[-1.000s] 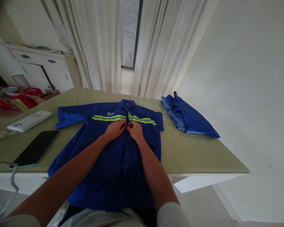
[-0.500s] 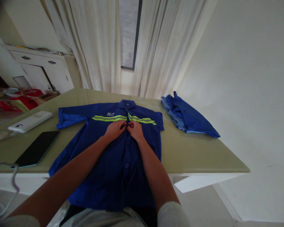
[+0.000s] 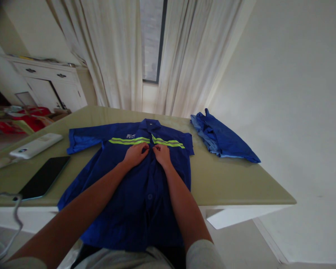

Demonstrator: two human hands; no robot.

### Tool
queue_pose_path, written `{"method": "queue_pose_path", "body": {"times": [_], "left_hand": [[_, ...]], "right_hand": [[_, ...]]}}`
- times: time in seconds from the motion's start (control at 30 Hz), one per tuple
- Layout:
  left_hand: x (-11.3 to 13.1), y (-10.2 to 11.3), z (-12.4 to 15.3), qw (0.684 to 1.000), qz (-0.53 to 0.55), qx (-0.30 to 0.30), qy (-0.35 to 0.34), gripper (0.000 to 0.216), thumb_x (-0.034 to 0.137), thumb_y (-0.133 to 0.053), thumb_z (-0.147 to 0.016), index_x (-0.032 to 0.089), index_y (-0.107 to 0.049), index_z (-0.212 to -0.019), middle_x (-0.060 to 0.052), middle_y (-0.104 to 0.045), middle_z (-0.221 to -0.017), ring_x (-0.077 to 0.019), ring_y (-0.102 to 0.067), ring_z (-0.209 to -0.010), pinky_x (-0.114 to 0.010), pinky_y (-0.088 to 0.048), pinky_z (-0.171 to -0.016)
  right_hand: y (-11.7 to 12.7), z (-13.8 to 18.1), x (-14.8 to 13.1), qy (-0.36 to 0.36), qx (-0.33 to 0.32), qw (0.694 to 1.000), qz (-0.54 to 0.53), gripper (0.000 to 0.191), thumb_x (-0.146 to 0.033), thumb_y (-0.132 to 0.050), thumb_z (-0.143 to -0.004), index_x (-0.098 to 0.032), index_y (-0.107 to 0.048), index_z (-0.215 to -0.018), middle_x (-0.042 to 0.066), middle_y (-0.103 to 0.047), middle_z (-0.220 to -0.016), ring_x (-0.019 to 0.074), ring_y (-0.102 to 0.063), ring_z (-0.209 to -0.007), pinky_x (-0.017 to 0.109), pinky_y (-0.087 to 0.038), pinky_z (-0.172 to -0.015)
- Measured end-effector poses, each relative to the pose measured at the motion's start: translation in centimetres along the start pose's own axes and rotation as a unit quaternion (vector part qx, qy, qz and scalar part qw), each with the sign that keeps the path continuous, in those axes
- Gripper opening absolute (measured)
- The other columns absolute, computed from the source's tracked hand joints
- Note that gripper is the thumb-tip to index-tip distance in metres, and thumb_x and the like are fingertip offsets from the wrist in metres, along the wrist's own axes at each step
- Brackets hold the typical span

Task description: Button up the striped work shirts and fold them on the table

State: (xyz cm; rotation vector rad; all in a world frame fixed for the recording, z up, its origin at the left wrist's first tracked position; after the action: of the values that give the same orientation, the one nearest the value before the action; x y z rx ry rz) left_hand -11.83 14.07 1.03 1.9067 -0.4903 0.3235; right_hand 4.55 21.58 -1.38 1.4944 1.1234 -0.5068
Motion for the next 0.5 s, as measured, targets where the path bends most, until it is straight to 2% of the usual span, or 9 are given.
{"method": "queue_pose_path", "body": {"times": [0.2,0.33,0.4,0.5], "left_hand": [[0.1,0.0,0.0,1.000,-0.006,-0.004,0.013,0.014,0.029,-0.058,-0.094,0.026,-0.067,-0.104,-0.002,-0.076,-0.103,-0.0234,-0.070,-0.097,-0.032,-0.051,-0.081],[0.2,0.0,0.0,1.000,-0.001,0.000,0.021,0.015,0.030,-0.057,-0.095,0.026,-0.067,-0.105,-0.003,-0.076,-0.106,-0.0231,-0.070,-0.099,-0.031,-0.051,-0.083],[0.2,0.1,0.0,1.000,0.001,-0.002,0.027,0.014,0.030,-0.058,-0.095,0.027,-0.067,-0.105,-0.002,-0.076,-0.106,-0.0229,-0.070,-0.099,-0.031,-0.051,-0.083],[0.2,0.2,0.0,0.999,-0.001,-0.007,0.033,0.014,0.030,-0.059,-0.094,0.026,-0.067,-0.106,-0.002,-0.076,-0.107,-0.0228,-0.070,-0.099,-0.032,-0.051,-0.084]], "right_hand": [[-0.2,-0.3,0.5,-0.040,-0.019,0.996,-0.074,0.031,-0.037,-0.074,-0.075,-0.017,-0.079,-0.097,-0.002,-0.065,-0.064,0.0152,-0.054,-0.058,0.025,-0.039,-0.056],[0.2,0.1,-0.1,-0.036,-0.005,0.999,-0.040,0.029,-0.046,-0.071,-0.080,-0.018,-0.078,-0.082,0.000,-0.067,-0.066,0.0175,-0.058,-0.063,0.027,-0.042,-0.060],[0.6,0.2,-0.5,-0.028,0.012,1.000,-0.004,0.036,-0.051,-0.066,-0.084,-0.019,-0.076,-0.072,0.001,-0.067,-0.065,0.0183,-0.060,-0.066,0.028,-0.043,-0.063],[1.0,0.3,-0.6,-0.047,0.004,0.999,-0.006,0.035,-0.052,-0.070,-0.080,-0.019,-0.074,-0.072,0.001,-0.068,-0.066,0.0179,-0.060,-0.066,0.028,-0.044,-0.063]]}}
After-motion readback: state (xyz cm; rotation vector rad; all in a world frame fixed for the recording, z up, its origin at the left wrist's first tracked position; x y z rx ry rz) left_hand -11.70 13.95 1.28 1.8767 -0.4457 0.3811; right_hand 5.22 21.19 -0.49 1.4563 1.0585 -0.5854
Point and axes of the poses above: each hand's wrist, its own z-axis away from the middle knuckle, its own y-axis out of the back of the hand, x = y × z, the point moved 1 cm from there along -z, towards the middle knuckle
